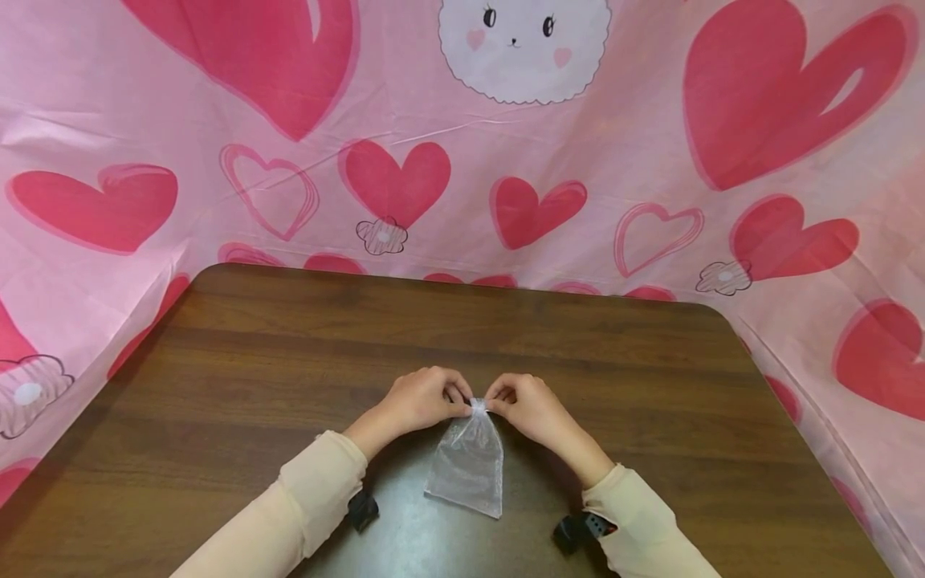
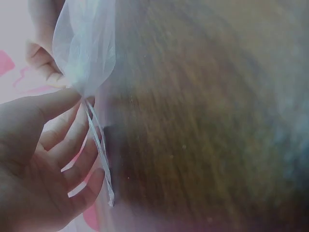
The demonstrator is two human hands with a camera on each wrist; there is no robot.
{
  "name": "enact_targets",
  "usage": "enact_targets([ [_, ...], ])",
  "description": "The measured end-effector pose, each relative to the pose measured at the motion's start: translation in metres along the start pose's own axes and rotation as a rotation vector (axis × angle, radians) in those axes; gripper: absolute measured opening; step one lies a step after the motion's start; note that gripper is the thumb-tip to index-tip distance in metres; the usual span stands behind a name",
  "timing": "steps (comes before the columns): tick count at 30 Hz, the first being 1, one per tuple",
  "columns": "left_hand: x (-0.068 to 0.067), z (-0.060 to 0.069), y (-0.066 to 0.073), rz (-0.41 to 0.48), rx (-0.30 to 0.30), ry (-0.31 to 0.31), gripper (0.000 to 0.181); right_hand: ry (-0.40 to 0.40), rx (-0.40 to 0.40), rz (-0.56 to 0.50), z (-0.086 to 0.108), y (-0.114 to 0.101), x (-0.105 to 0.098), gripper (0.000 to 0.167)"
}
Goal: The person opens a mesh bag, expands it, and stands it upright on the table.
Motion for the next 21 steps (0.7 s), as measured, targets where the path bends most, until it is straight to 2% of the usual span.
enact_targets([
  [2,0.001,0.000,-0.001,0.078,0.006,-0.013,0.012,-0.005,-0.008,-0.046,0.001,0.000,-0.001,0.004],
  [7,0.002,0.003,-0.003,0.381,0.021,-0.061,0.019,0.006,0.004,-0.137,0.005,-0.003,-0.005,0.005],
  [10,-0.001,0.005,-0.003,0.502,0.022,-0.053,0.022,0.013,0.007,-0.179,0.006,-0.006,-0.008,0.005],
  [13,-0.005,0.008,-0.001,0.536,0.032,-0.021,0.021,0.015,-0.001,-0.233,0.006,-0.010,-0.011,0.005],
  [17,-0.009,0.012,0.004,0.524,0.054,0.016,0.019,0.026,-0.014,-0.265,0.009,-0.014,-0.015,0.006],
  [21,-0.011,0.016,0.010,0.539,0.049,0.064,0.018,0.042,-0.015,-0.299,0.012,-0.020,-0.018,0.005],
])
Point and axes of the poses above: each hand's wrist, its own z-axis away from the middle knuckle, its own x-axis out of the palm, y = z × x, the point moved 5 cm from there along -z, towards the middle knuckle, and after that the axes turned 3 degrees about -z, right-handed, at the moved point
